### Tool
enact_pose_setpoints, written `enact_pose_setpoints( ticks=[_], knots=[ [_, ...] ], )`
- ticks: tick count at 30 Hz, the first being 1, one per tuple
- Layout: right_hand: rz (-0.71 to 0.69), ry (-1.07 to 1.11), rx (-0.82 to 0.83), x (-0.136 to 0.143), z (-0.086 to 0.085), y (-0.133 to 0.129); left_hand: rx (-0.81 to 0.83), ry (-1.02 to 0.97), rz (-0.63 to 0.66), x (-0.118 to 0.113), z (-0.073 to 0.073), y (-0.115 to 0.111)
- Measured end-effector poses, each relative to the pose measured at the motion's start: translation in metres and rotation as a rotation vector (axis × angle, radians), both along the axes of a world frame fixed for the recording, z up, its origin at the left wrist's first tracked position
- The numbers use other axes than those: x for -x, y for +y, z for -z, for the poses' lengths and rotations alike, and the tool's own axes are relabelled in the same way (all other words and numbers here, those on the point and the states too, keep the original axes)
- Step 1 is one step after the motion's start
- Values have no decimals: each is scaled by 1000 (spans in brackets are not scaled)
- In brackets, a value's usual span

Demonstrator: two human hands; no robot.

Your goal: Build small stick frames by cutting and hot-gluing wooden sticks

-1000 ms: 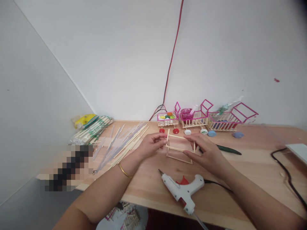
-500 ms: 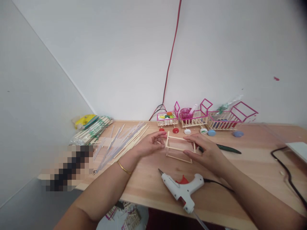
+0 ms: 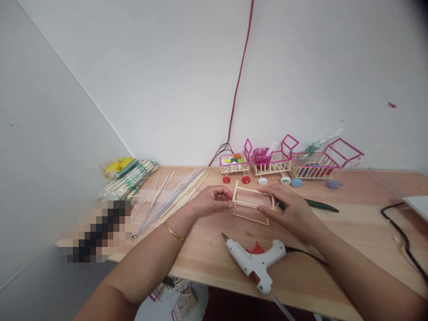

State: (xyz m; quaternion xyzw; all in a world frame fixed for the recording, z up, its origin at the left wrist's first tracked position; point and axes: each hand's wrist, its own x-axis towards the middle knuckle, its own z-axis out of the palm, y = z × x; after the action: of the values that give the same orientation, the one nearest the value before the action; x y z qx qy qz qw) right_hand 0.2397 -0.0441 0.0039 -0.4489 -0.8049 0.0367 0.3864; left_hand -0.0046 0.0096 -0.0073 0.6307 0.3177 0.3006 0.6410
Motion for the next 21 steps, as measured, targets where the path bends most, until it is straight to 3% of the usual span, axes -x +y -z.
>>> enact_pose_setpoints(
  ticks=[21],
  knots=[
    [-35,-3,21,-1,1,2,36,-63,38,-2,0,-3]
  ],
)
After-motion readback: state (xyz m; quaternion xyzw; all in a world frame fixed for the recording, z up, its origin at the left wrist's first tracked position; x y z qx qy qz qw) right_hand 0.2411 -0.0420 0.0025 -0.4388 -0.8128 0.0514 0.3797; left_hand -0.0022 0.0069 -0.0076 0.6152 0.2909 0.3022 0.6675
